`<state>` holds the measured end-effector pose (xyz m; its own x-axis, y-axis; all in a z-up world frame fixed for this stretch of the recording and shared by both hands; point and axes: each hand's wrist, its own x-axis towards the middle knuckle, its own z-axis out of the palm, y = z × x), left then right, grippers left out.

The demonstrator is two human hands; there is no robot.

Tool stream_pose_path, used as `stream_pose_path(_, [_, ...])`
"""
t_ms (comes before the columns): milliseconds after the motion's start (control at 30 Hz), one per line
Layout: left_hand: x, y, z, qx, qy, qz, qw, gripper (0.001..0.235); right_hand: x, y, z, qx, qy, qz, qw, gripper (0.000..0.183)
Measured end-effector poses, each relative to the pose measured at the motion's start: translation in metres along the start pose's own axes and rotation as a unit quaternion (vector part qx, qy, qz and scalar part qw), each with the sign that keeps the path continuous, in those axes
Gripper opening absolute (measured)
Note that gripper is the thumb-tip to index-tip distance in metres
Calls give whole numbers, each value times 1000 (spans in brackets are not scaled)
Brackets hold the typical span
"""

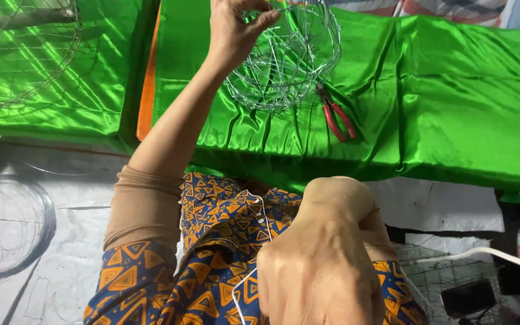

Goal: Refining the shape of a circular wire mesh by manually bending and adjusting the wires.

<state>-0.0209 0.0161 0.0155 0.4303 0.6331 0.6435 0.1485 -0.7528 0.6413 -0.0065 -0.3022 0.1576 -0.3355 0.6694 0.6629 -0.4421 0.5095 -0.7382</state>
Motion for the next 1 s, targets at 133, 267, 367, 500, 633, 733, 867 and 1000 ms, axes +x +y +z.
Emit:
stream_pose_path(133, [2,-3,3,48,-8,-27,998,27,-20,0,-1,-58,233,80,968,67])
stream_pose_path(267, [1,-4,4,67,-17,-17,997,31,-14,61,-123,-369,275,-113,881,8])
stream_pose_path(367, [-1,-2,8,53,-24,-25,998,30,-22,128,-184,-610,281,-48,739,17])
stream_pose_path(500, [-5,-6,6,57,-15,4,998,29,-34,181,-205,-726,237,11,646,37])
stream_pose_path(633, [-5,-4,-2,71,-29,53,996,36,-32,183,-200,-753,265,53,600,44])
stream_pose_path(733, [-6,8,-10,54,-43,42,997,35,-26,173,-188,-753,268,64,598,36])
stream_pose_path(867, [-5,12,-15,65,-33,39,997,30,-22,173,-188,-747,260,45,611,34])
stream_pose_path(1000, [-5,2,-17,89,-26,54,994,31,-22,174,-192,-738,255,46,623,29])
